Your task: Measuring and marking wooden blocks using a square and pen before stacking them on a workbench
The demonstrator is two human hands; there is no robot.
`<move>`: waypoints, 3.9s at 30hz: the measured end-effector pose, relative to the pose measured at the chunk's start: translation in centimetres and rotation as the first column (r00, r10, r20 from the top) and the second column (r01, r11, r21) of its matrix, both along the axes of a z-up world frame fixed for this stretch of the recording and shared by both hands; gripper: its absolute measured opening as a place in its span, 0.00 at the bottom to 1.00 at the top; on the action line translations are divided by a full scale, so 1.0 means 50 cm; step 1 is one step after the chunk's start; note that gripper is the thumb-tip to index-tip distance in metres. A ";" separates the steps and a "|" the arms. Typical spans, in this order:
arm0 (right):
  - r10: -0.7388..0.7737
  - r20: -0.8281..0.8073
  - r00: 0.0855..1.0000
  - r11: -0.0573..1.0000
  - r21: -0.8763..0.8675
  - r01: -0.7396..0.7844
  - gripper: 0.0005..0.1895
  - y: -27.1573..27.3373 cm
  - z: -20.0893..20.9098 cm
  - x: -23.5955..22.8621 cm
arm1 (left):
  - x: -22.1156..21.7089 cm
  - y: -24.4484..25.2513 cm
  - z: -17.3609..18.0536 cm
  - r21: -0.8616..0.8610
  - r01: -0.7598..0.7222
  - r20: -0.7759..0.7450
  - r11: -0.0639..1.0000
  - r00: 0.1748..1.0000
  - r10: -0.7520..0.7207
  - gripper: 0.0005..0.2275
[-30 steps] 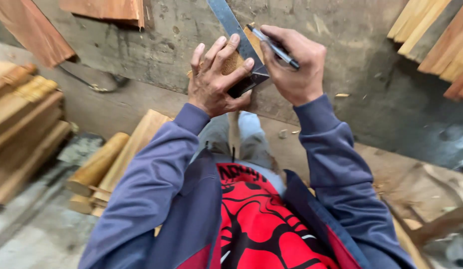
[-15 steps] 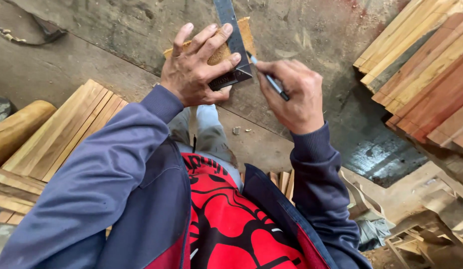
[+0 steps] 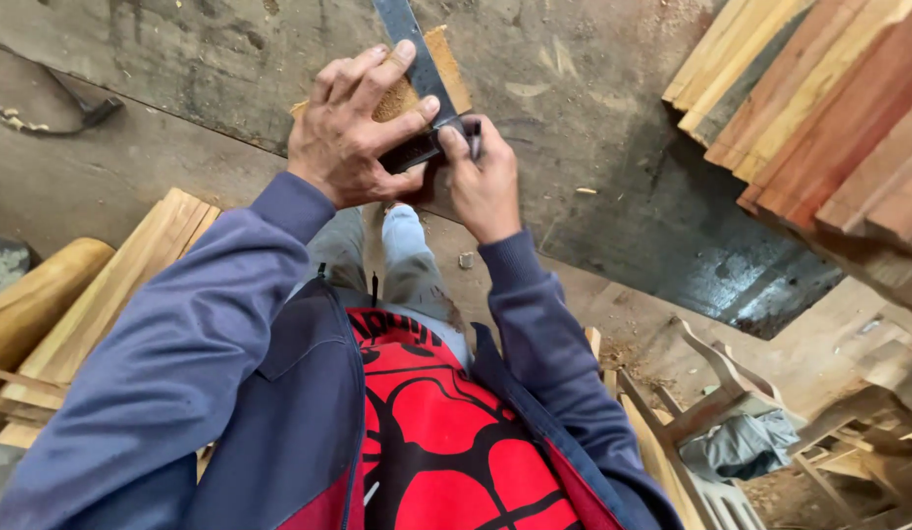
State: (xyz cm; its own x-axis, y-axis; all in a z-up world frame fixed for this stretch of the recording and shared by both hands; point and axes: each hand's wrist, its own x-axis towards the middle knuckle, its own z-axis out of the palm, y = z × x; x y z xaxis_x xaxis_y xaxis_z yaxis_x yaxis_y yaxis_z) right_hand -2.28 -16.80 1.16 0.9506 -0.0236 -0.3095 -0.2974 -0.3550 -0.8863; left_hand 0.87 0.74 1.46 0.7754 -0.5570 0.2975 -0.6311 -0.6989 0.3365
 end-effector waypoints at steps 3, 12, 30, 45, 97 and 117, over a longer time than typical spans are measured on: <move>-0.330 -0.049 0.943 0.910 0.248 0.332 0.05 0.000 -0.045 -0.026 | 0.002 0.016 0.006 -0.110 0.072 -0.203 0.991 0.975 -0.093 0.30; -0.535 0.058 0.843 0.841 0.134 0.524 0.12 -0.242 0.101 -0.208 | -0.016 -0.027 0.074 0.091 -0.387 -0.391 0.918 0.834 0.390 0.25; -0.304 0.246 0.921 0.929 -0.137 0.343 0.13 -0.127 0.379 -0.290 | -0.028 -0.044 0.101 0.331 0.124 -0.097 0.935 0.991 -0.097 0.29; -0.217 0.322 0.921 0.945 -0.169 0.282 0.06 -0.050 0.424 -0.196 | -0.160 -0.079 0.344 -0.462 0.167 -0.533 0.871 0.732 -0.423 0.17; -0.642 -0.037 0.766 0.751 0.174 0.637 0.30 0.213 0.029 -0.100 | 0.005 -0.020 0.080 -0.469 -0.420 -0.718 0.777 0.694 -0.058 0.08; -0.626 -0.051 0.778 0.762 0.169 0.625 0.28 0.210 0.028 -0.099 | 0.009 -0.010 0.068 -0.454 -0.468 -0.758 0.759 0.650 -0.052 0.09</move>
State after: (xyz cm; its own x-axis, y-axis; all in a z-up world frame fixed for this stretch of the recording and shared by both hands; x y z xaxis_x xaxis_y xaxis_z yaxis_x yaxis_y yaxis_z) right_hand -7.24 -6.31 2.54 0.7455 -0.5627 -0.3572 -0.3939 0.0604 -0.9172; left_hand 1.32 0.24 4.88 0.9428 -0.2699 -0.1955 0.1178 -0.2786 0.9532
